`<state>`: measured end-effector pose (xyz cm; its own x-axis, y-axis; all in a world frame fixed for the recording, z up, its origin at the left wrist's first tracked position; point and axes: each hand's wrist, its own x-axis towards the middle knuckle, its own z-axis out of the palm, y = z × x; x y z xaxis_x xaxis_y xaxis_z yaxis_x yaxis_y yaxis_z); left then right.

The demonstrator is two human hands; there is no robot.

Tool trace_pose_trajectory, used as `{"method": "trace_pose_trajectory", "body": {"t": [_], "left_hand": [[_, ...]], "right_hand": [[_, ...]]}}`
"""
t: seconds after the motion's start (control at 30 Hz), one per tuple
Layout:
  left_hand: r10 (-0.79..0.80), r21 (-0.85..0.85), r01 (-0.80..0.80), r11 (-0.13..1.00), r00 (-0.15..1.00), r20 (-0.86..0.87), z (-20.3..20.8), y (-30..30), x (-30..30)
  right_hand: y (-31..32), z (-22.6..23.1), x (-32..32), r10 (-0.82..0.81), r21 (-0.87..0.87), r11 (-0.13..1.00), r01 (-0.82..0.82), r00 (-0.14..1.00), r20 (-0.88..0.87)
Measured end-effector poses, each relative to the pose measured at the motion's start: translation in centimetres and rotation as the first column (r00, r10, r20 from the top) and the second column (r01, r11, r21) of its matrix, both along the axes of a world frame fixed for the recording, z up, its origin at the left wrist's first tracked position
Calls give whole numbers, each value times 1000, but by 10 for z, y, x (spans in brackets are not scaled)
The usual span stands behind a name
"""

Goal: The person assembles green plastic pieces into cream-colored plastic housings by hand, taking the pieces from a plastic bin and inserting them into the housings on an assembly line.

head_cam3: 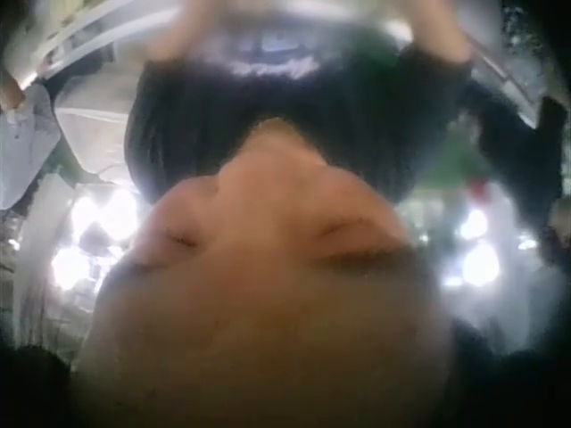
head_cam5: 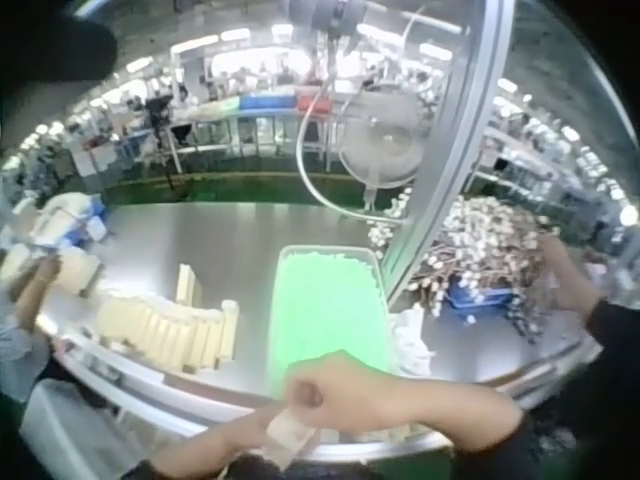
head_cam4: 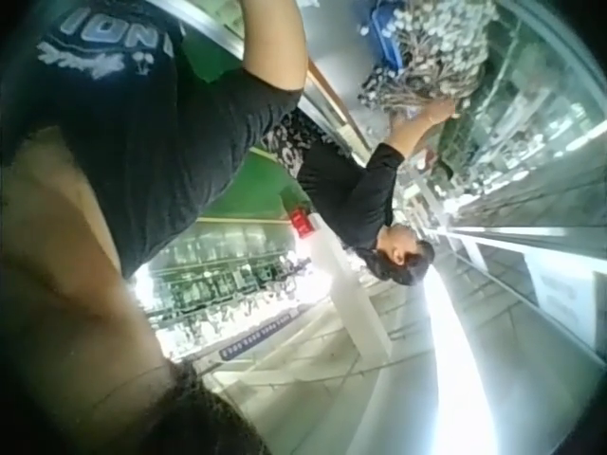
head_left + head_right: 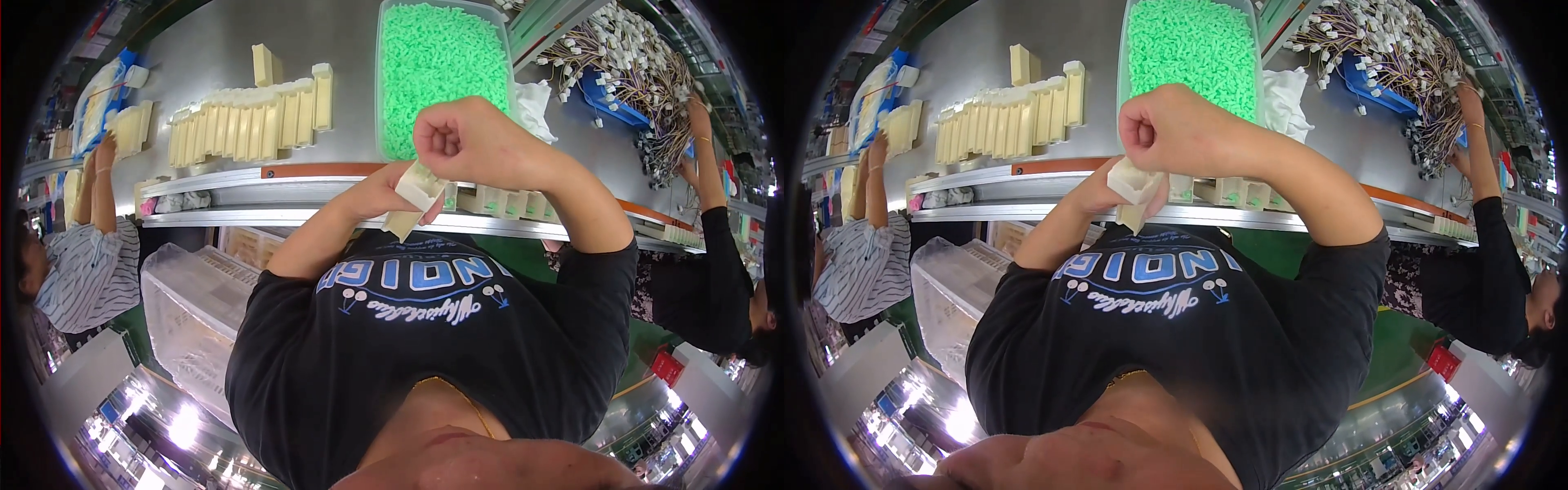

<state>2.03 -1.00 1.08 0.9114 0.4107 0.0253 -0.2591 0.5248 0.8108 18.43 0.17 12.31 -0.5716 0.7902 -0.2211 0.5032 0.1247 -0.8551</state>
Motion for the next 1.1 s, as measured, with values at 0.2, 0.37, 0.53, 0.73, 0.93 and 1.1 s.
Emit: {"method": "trace_pose_trajectory", "body": {"t": [0.2, 0.37, 0.53, 0.73, 0.93, 1.1], "left_hand": [[9, 6, -8, 1000, 999, -48, -1, 1, 0], [-23, 125, 32, 992, 997, -74, -5, 2, -1], [-93, 29, 94, 995, 995, -40, -8, 4, 0], [-20, 39, 24, 999, 995, -101, -3, 1, -1], [-37, 51, 41, 998, 997, -67, 2, -1, 1], [-133, 112, 137, 984, 990, -49, -6, 2, 3]], "right_hand": [[-7, -3, 0, 79, 307, 945, -115, 989, 127], [-8, -6, 7, 154, 399, 893, -207, 975, 160], [-6, -7, 9, 187, 365, 894, -261, 956, 226], [-10, -12, 11, 132, 392, 903, -174, 982, 132], [-14, -11, 16, 84, 318, 946, -64, 995, -49], [-10, -2, 15, 86, 98, 991, -88, 996, 20]]}}
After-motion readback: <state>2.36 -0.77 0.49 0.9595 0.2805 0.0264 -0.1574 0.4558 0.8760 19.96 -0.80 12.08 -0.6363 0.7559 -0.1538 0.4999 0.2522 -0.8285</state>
